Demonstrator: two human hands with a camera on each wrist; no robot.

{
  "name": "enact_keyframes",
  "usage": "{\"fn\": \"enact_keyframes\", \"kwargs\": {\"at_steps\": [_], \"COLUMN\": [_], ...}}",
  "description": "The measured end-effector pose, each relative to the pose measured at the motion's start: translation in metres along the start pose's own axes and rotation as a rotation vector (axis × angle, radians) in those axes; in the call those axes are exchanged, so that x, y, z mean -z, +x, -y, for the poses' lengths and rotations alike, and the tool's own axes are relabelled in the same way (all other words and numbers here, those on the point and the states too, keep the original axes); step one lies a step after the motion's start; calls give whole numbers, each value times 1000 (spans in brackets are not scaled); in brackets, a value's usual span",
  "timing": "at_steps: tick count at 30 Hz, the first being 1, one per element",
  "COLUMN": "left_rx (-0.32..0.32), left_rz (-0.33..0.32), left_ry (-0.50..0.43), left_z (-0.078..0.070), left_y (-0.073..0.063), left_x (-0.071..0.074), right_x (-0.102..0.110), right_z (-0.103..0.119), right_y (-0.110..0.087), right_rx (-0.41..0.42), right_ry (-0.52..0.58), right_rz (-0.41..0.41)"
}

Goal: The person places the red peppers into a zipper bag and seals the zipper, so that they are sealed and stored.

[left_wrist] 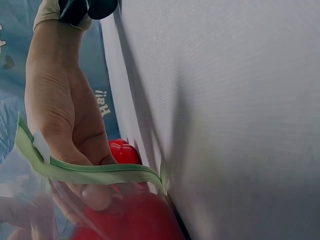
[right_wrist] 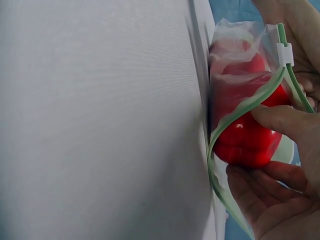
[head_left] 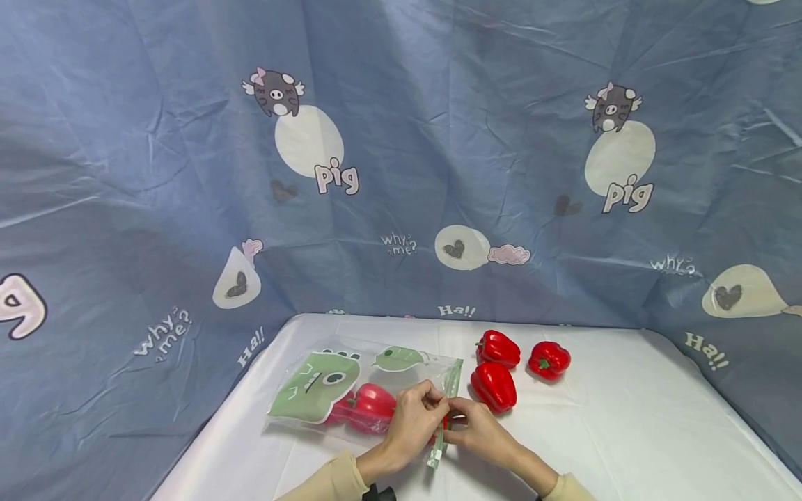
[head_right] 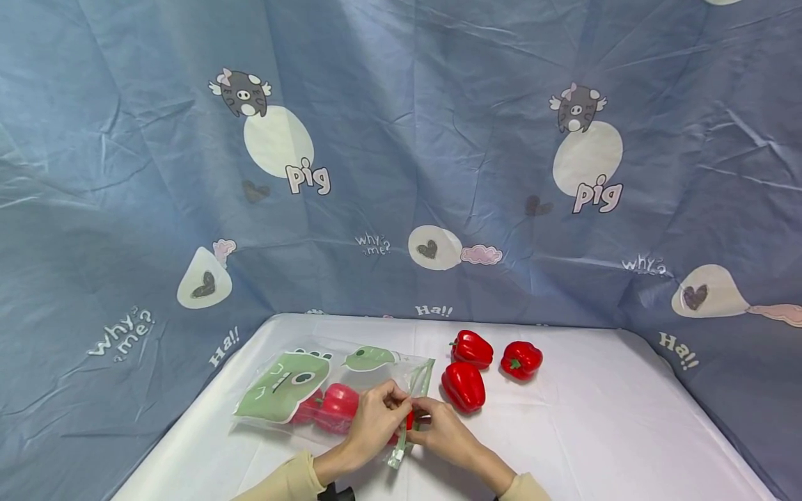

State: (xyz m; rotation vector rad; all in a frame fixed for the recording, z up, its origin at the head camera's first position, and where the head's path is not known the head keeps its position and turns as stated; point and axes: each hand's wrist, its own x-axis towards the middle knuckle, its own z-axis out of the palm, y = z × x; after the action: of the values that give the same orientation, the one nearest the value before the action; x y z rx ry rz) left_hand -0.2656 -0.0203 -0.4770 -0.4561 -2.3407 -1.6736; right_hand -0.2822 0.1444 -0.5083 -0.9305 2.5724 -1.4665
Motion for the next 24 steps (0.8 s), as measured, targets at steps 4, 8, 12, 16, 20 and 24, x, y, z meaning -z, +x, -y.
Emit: {"fn": "enact_keyframes", "kwargs": {"at_steps": [4,8,12,16,20,24], "left_rx": [-31,-48,-56,-73,-84,-98], "left_rz": [-16,-29,-40,-57,-58,-47], "left_ry": [47,72,88,114,111,101], "left_z": [2,3,3,3,4,4], "left_y": [0,1,1,1,1,0], "left_x": [-1,-1,-2,-2,-2,-2], "right_x": [-1,-4,-6,-7,-6,-5], "right_z": [0,-3,-5,-5,-2,0], "right_y": [1,3,5,5,5,6], "right_rx": [-6,-25,-46,-61,-72,-87], "right_ry": [5,19,32,39,33,11], "right_rz": [-4,-7,-6,-3,4,8]}}
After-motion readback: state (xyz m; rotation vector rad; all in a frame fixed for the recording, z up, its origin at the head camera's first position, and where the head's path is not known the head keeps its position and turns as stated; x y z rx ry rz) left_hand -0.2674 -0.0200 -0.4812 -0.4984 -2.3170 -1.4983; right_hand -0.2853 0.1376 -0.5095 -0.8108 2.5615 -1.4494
